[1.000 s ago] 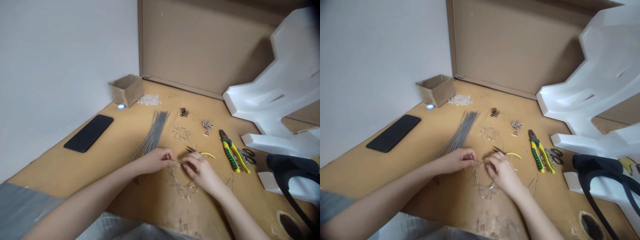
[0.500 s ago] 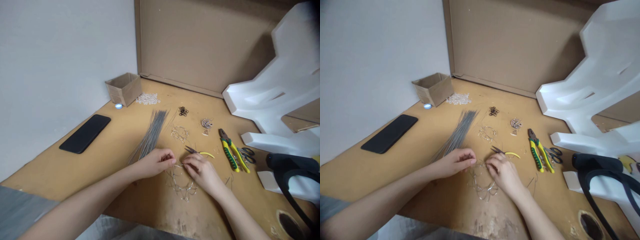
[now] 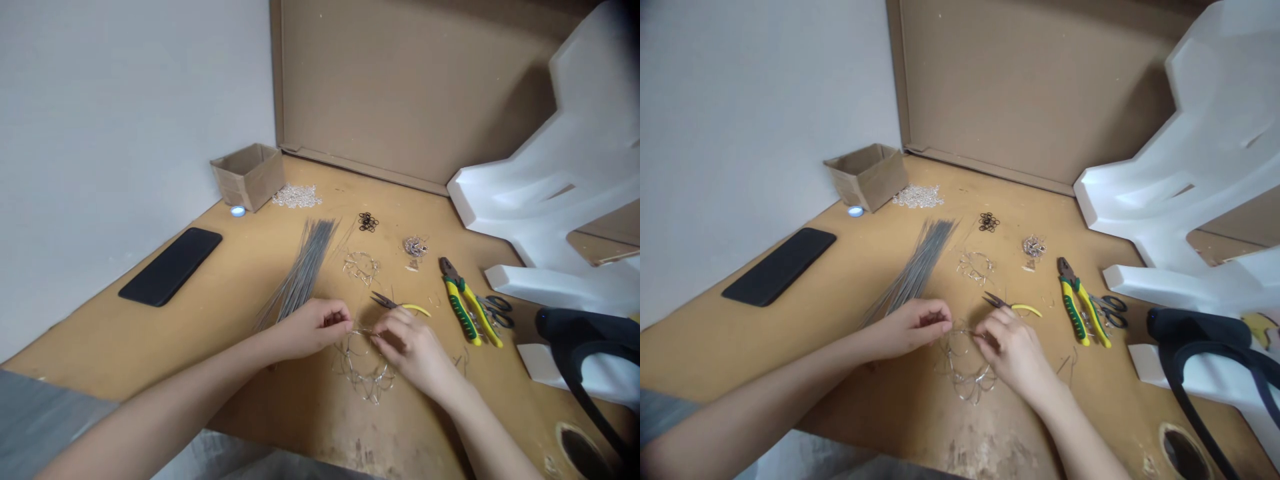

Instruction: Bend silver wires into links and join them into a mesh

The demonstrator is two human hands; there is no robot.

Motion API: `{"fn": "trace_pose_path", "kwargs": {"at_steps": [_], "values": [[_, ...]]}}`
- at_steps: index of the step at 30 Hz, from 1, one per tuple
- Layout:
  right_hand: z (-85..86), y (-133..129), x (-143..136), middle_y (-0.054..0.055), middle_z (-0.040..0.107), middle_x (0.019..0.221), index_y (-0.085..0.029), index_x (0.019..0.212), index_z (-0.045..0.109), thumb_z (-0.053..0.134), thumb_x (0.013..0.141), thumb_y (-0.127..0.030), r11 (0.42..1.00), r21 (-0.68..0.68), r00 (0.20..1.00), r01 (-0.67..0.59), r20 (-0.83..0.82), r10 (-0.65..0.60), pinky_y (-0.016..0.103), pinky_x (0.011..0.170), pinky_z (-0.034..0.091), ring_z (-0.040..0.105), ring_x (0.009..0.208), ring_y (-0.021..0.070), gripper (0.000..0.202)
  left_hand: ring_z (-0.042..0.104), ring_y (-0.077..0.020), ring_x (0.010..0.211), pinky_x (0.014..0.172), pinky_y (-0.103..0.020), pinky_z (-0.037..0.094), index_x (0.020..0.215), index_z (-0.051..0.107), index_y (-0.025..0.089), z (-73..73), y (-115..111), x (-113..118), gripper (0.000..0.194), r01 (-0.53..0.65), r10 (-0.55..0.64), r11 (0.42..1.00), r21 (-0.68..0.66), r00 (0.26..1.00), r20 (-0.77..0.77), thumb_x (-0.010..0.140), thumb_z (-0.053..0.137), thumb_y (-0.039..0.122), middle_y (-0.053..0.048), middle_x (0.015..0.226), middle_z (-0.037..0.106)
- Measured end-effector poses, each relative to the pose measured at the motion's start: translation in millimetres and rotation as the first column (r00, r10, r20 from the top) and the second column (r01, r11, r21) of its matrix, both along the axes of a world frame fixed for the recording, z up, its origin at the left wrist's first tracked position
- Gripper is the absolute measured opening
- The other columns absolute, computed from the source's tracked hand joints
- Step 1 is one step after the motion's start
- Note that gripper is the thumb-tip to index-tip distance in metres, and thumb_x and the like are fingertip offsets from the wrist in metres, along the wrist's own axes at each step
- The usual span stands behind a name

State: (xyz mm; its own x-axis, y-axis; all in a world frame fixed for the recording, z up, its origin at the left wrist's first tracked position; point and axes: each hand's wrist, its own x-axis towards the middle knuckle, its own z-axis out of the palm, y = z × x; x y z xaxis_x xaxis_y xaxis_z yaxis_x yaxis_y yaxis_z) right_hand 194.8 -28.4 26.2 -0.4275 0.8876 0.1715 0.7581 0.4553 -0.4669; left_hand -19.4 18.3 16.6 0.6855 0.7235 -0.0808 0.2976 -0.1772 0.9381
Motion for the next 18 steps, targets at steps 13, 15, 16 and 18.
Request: {"fn": "trace_pose_path", "kwargs": {"at_steps": [13,15,16,18], "values": [[-1.5,-3.5,-8.6,0.002,0.060,0.069,-0.020,0.080,0.059,0.051,0.083,-0.017,0.998,-0.036,0.991,-0.043,-0.130,0.038,0.026,0.061,0.042,0.054,0.066,0.0143,0.010,0.048,-0.0075,0.058,0.054,-0.016,0.036,0.084,0.059,0.014,4.4,-1.7,-0.6,0.021,0.138,-0.137,0.990,-0.011,0.990,0.027,0.084,0.045,0.029,0.002,0.062,0.054],[-0.7,-2.8,-6.8,0.003,0.060,0.072,-0.020,0.081,0.060,0.049,0.083,-0.016,0.998,-0.036,0.993,-0.049,-0.105,0.045,0.028,0.064,0.043,0.055,0.070,0.0152,0.011,0.048,-0.0076,0.058,0.054,-0.016,0.036,0.084,0.060,0.014,3.8,0.4,-1.7,0.021,0.112,-0.112,0.994,0.008,0.993,0.024,0.084,0.044,0.029,0.002,0.063,0.054],[-0.3,-2.4,-5.5,0.004,0.060,0.074,-0.020,0.081,0.059,0.049,0.083,-0.016,0.998,-0.032,0.994,-0.049,-0.095,0.046,0.029,0.066,0.043,0.055,0.072,0.0157,0.011,0.048,-0.0076,0.058,0.054,-0.016,0.036,0.083,0.060,0.014,3.0,1.7,-2.3,0.021,0.083,-0.084,0.996,0.023,0.996,0.012,0.084,0.044,0.028,0.002,0.063,0.054],[0.0,-1.6,-2.8,0.004,0.060,0.076,-0.020,0.081,0.059,0.049,0.082,-0.016,0.999,-0.017,0.995,-0.048,-0.086,0.046,0.030,0.068,0.043,0.055,0.075,0.0164,0.010,0.048,-0.0076,0.057,0.053,-0.016,0.035,0.082,0.060,0.014,1.2,4.6,-3.3,0.020,0.021,-0.019,0.998,0.058,0.999,-0.027,0.083,0.045,0.027,0.002,0.063,0.055]]}}
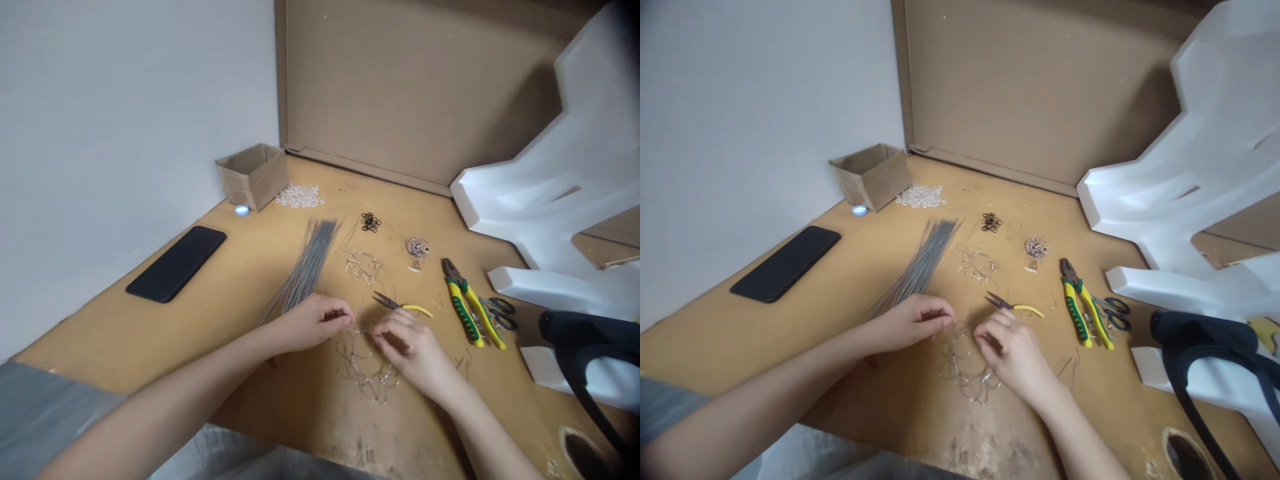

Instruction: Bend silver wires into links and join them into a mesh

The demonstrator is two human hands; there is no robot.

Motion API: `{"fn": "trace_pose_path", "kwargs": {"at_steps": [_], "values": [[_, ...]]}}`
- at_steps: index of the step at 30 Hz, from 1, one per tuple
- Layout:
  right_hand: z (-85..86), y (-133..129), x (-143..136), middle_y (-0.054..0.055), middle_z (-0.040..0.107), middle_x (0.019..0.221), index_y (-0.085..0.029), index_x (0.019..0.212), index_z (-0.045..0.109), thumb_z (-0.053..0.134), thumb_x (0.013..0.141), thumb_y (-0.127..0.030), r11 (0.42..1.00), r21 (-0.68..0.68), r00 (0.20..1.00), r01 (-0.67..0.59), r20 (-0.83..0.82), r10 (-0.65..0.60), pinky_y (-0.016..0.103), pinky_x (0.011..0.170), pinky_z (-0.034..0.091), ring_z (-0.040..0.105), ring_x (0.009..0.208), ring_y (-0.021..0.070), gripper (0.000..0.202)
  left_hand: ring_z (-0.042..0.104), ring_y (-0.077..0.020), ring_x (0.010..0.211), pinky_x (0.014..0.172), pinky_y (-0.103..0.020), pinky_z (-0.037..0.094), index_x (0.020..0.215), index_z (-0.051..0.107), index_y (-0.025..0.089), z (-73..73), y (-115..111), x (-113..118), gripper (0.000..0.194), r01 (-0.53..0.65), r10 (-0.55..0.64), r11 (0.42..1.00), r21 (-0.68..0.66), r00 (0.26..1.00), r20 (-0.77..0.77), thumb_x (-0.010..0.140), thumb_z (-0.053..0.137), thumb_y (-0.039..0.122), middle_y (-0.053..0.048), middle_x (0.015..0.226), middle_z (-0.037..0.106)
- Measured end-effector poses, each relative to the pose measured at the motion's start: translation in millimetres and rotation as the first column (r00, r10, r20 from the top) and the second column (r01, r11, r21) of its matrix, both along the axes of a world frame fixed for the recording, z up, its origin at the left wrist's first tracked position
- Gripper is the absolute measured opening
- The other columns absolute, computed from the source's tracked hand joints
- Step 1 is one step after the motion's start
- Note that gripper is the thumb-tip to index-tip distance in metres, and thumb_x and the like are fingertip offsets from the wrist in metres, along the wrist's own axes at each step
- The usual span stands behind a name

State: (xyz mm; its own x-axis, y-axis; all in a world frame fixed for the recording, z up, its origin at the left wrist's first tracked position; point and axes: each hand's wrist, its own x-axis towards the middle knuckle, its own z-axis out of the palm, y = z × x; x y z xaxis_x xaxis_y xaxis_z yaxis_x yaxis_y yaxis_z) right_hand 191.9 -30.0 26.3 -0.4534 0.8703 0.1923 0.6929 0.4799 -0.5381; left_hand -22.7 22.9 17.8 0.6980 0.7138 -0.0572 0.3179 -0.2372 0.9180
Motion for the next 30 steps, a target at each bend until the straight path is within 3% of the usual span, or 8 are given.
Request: {"fn": "trace_pose_path", "kwargs": {"at_steps": [3,16,25,30], "values": [[-0.6,1,3,0.004,0.060,0.077,-0.020,0.082,0.058,0.050,0.082,-0.016,1.000,0.016,1.000,-0.004,-0.006,0.004,0.030,0.068,0.043,0.054,0.076,0.0166,0.010,0.049,-0.0080,0.058,0.053,-0.016,0.035,0.082,0.061,0.015,-2.5,4,-1,0.017,-0.047,0.050,0.998,0.041,0.997,-0.063,0.081,0.047,0.025,0.002,0.064,0.056],[-1.4,6,8,0.005,0.062,0.078,-0.021,0.081,0.058,0.048,0.083,-0.019,0.999,0.029,0.997,0.019,0.068,-0.020,0.032,0.067,0.046,0.057,0.075,0.0176,0.010,0.051,-0.0098,0.061,0.054,-0.017,0.033,0.081,0.060,0.015,-8.9,7,-2,0.017,0.005,0.013,0.991,0.136,0.991,-0.132,0.080,0.045,0.023,0.000,0.068,0.060],[-4.7,5,12,0.006,0.062,0.091,-0.022,0.092,0.058,0.052,0.081,-0.021,0.999,0.005,0.989,0.054,0.138,-0.054,0.033,0.071,0.048,0.059,0.082,0.0184,0.013,0.048,-0.0085,0.058,0.052,-0.017,0.033,0.083,0.058,0.016,-1.3,4,-4,0.014,0.017,-0.010,0.997,0.077,0.996,-0.087,0.079,0.045,0.020,0.002,0.065,0.056],[-4.5,4,8,0.005,0.061,0.092,-0.022,0.091,0.058,0.053,0.080,-0.018,0.999,-0.019,0.988,0.045,0.146,-0.042,0.032,0.072,0.047,0.058,0.085,0.0179,0.013,0.043,-0.0072,0.058,0.052,-0.016,0.033,0.078,0.051,0.016,0.6,-3,1,0.021,0.042,-0.042,0.998,-0.041,0.999,-0.005,0.078,0.053,0.036,0.004,0.065,0.051]]}}
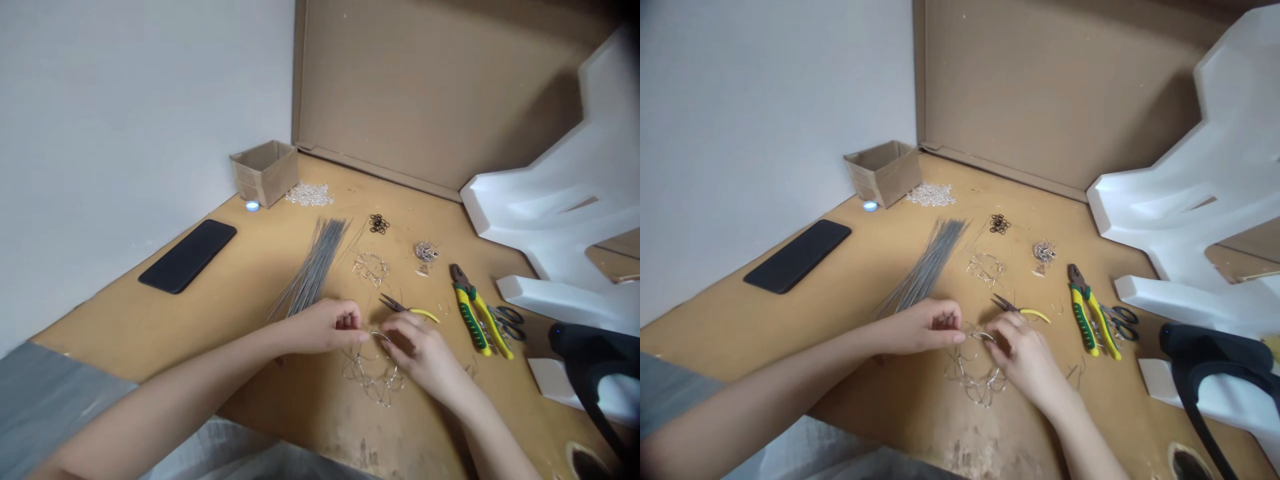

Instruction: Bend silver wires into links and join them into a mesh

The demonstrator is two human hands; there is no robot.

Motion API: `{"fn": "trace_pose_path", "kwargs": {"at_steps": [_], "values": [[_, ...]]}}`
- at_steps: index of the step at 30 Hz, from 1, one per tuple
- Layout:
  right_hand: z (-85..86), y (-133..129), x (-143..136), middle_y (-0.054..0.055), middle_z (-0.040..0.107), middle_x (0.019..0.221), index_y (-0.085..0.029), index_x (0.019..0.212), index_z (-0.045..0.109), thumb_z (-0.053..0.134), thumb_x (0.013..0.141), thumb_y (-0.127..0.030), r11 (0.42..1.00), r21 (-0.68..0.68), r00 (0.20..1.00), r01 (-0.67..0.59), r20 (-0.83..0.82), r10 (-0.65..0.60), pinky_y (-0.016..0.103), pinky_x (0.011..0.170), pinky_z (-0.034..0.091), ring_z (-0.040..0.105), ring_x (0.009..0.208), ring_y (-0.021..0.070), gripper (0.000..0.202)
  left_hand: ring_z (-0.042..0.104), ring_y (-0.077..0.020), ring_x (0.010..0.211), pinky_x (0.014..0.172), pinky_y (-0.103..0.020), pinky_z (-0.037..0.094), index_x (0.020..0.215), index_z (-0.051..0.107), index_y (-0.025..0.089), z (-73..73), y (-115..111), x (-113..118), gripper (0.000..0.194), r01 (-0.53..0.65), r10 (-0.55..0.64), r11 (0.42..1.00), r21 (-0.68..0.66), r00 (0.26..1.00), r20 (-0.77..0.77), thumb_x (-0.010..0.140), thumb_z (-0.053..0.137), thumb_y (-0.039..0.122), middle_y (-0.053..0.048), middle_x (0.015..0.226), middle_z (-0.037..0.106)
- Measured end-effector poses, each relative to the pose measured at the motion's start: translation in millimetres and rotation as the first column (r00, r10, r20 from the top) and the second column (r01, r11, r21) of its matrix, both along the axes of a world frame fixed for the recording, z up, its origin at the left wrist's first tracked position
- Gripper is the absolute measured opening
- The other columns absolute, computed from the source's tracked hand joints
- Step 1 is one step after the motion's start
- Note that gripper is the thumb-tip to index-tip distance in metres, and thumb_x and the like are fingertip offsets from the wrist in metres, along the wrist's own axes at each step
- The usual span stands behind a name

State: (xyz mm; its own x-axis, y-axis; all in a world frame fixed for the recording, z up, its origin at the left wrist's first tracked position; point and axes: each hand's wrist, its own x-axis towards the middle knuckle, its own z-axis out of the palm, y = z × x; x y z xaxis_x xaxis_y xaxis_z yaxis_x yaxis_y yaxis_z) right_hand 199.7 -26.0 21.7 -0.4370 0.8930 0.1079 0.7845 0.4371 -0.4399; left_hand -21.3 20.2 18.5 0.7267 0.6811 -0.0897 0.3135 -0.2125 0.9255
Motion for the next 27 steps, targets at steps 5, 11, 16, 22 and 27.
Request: {"fn": "trace_pose_path", "kwargs": {"at_steps": [5,11,16,22,27], "values": [[-0.8,-1.5,-3.3,0.005,0.062,0.088,-0.022,0.089,0.059,0.054,0.079,-0.017,1.000,0.015,0.999,0.009,0.035,-0.009,0.030,0.068,0.047,0.059,0.083,0.0180,0.013,0.041,-0.0073,0.057,0.051,-0.017,0.031,0.072,0.053,0.014,-8.3,-0.7,4.3,0.025,-0.014,0.016,1.000,0.017,0.997,-0.079,0.077,0.054,0.039,0.004,0.061,0.049],[1.0,-2.4,-3.7,0.005,0.062,0.085,-0.021,0.088,0.059,0.052,0.081,-0.017,0.999,0.053,1.000,-0.011,-0.007,0.012,0.030,0.068,0.047,0.058,0.080,0.0177,0.011,0.039,-0.0067,0.054,0.049,-0.016,0.030,0.072,0.054,0.013,-8.4,1.1,3.9,0.023,0.004,-0.003,1.000,0.015,0.998,-0.060,0.079,0.051,0.036,0.004,0.059,0.047],[6.7,-4.0,-4.1,0.005,0.062,0.084,-0.022,0.089,0.059,0.052,0.082,-0.019,0.995,0.083,0.984,-0.059,-0.160,0.072,0.030,0.070,0.046,0.057,0.079,0.0165,0.010,0.039,-0.0063,0.053,0.048,-0.016,0.029,0.072,0.054,0.014,-8.9,0.7,3.5,0.022,0.011,-0.009,0.999,0.040,0.999,-0.046,0.080,0.049,0.033,0.005,0.058,0.047],[7.8,-6.1,-7.7,0.003,0.064,0.081,-0.022,0.092,0.059,0.052,0.083,-0.020,0.995,0.021,0.957,-0.098,-0.271,0.100,0.029,0.069,0.047,0.059,0.075,0.0148,0.012,0.041,-0.0062,0.053,0.048,-0.015,0.029,0.070,0.053,0.014,-6.2,0.7,2.6,0.020,0.011,-0.007,0.998,0.068,0.998,-0.065,0.080,0.048,0.030,0.005,0.056,0.047],[4.5,-6.9,-10.6,0.004,0.064,0.077,-0.021,0.091,0.061,0.051,0.084,-0.020,0.994,0.015,0.949,-0.111,-0.296,0.111,0.027,0.064,0.047,0.059,0.071,0.0144,0.013,0.042,-0.0065,0.052,0.048,-0.016,0.029,0.069,0.053,0.014,-3.5,0.4,2.9,0.020,0.007,-0.001,0.997,0.071,0.996,-0.087,0.080,0.047,0.029,0.005,0.054,0.048]]}}
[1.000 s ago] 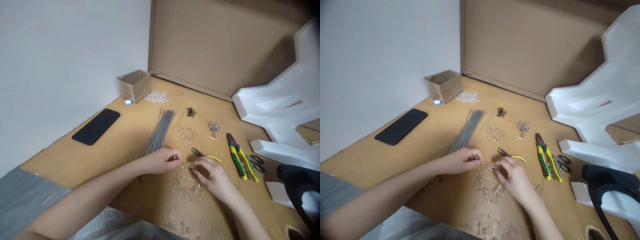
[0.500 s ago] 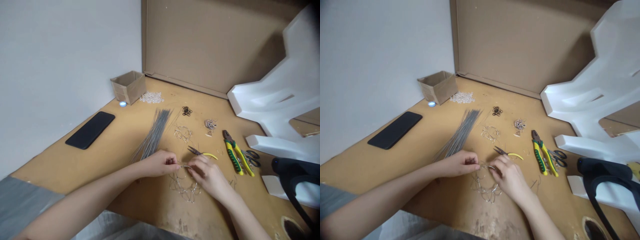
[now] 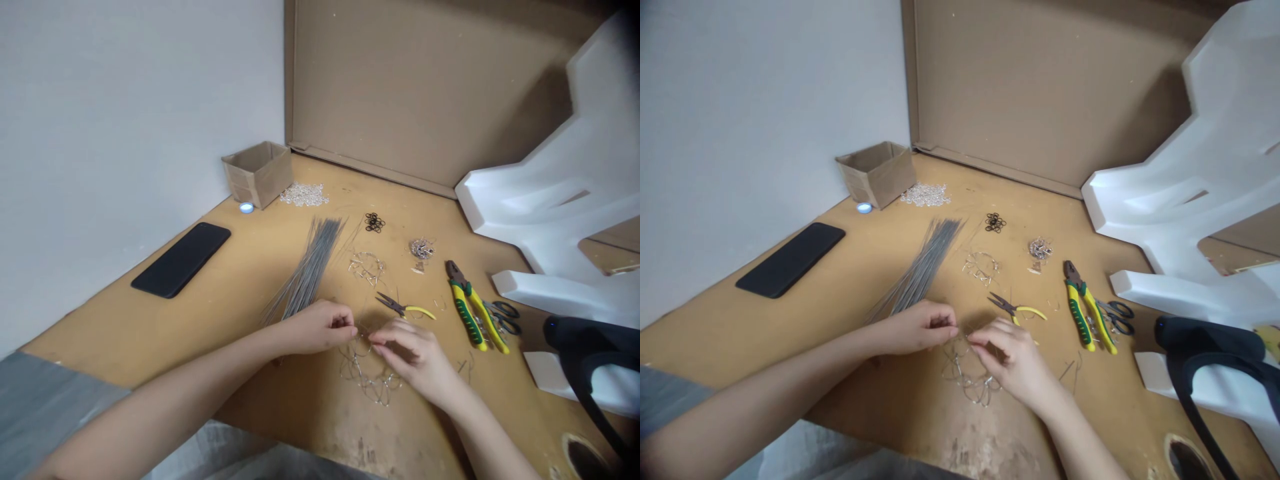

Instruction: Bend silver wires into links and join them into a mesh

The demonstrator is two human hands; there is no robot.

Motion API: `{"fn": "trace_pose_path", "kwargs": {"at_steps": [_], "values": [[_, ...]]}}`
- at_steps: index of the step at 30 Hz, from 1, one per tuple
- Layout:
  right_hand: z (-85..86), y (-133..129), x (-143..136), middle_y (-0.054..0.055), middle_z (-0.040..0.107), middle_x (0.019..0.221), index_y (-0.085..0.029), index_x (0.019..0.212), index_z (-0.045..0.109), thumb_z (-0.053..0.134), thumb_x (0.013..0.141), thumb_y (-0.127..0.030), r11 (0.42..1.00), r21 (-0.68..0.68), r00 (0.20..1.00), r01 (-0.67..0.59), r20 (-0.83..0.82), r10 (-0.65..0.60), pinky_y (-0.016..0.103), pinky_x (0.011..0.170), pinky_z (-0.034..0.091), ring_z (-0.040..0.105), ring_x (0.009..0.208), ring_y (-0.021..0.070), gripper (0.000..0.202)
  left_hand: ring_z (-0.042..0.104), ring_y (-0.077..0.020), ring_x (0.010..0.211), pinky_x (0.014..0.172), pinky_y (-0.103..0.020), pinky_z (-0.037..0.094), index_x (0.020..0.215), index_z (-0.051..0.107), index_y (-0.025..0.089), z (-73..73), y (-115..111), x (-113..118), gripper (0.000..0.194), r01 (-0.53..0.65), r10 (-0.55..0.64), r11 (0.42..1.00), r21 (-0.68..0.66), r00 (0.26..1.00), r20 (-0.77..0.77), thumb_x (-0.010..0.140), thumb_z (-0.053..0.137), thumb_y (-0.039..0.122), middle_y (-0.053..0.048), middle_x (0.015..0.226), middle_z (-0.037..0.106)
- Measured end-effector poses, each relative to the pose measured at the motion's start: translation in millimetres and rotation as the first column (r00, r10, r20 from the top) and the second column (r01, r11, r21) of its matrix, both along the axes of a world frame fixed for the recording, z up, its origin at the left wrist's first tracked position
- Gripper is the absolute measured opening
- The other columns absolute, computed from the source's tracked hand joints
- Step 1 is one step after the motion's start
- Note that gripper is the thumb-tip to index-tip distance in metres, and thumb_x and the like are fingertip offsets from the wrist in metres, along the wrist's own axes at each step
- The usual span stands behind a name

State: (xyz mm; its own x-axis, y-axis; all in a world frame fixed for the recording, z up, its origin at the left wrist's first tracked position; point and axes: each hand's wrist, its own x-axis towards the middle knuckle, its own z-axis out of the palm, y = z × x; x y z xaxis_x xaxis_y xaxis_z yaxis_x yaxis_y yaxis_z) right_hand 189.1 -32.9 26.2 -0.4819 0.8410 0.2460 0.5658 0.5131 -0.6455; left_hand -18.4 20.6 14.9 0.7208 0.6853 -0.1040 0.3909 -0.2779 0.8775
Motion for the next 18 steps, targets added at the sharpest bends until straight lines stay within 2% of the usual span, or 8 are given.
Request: {"fn": "trace_pose_path", "kwargs": {"at_steps": [8,18], "values": [[-2.3,0,0,0.005,0.063,0.076,-0.019,0.088,0.062,0.051,0.084,-0.017,1.000,-0.016,1.000,-0.023,-0.007,0.023,0.027,0.064,0.046,0.058,0.071,0.0144,0.012,0.043,-0.0070,0.053,0.049,-0.016,0.029,0.071,0.055,0.014,-0.6,0,0,0.021,0.009,-0.010,1.000,-0.017,1.000,-0.014,0.081,0.047,0.031,0.005,0.054,0.048],[-12.1,2,-2,0.005,0.063,0.077,-0.020,0.093,0.062,0.053,0.083,-0.018,1.000,0.009,1.000,-0.015,-0.022,0.015,0.028,0.064,0.046,0.057,0.072,0.0147,0.014,0.044,-0.0079,0.055,0.051,-0.016,0.030,0.072,0.056,0.014,1.1,1,-1,0.020,0.016,-0.015,1.000,0.017,0.997,-0.072,0.080,0.046,0.030,0.004,0.055,0.051]]}}
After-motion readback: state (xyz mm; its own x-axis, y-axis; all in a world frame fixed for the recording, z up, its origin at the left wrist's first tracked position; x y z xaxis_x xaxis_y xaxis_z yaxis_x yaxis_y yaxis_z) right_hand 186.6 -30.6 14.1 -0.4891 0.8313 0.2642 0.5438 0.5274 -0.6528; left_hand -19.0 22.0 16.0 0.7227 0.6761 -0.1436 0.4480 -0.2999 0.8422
